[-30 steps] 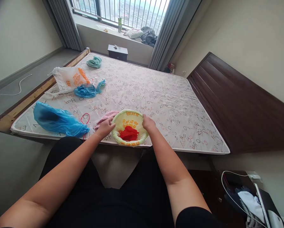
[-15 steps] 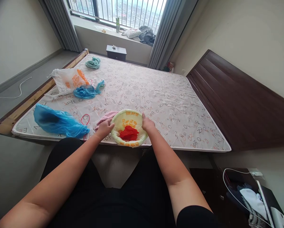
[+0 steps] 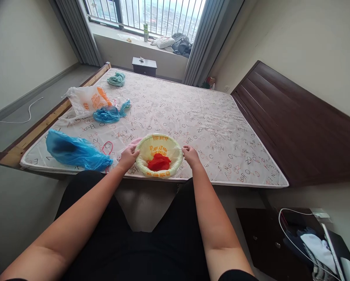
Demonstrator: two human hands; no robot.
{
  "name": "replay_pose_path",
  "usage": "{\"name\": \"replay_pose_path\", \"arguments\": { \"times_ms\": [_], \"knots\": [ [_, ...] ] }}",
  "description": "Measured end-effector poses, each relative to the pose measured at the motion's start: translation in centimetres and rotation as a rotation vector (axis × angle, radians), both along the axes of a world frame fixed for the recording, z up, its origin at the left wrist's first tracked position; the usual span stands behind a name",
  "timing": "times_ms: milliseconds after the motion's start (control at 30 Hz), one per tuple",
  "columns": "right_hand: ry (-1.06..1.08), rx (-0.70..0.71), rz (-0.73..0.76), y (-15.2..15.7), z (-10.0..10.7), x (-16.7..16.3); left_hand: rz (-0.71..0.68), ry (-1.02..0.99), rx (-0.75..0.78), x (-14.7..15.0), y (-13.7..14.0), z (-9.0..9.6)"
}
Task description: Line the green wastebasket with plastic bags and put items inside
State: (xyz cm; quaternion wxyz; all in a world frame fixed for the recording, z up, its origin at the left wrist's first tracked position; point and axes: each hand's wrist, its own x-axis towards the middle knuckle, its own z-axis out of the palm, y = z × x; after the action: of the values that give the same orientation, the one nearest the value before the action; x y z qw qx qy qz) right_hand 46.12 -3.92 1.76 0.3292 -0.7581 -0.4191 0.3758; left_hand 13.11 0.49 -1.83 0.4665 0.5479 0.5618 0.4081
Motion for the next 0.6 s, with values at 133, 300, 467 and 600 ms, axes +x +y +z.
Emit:
{"name": "replay_pose_path", "arguments": {
  "times_ms": [133,300,467,600],
  "knots": [
    [0.152,0.120,-0.158,-3.0,-2.5,0.2,-0.044,-0.116,-0.022,0.2,0.2,-0.9],
    [0.272,0.148,-0.098,-3.9,-3.5,-0.1,-0.051,-0.111,-0.035,0.4,0.0,-1.5],
    [0.407,0.176,-0.134,-3.4,-3.4,-0.6,-0.023,-0.136,-0.030,0.4,-0.2,-1.4],
    [0.457,0.178,-0.080,-3.4,-3.1,-1.3,0.019,-0.127,-0.015,0.7,-0.5,-0.9]
  ]
}}
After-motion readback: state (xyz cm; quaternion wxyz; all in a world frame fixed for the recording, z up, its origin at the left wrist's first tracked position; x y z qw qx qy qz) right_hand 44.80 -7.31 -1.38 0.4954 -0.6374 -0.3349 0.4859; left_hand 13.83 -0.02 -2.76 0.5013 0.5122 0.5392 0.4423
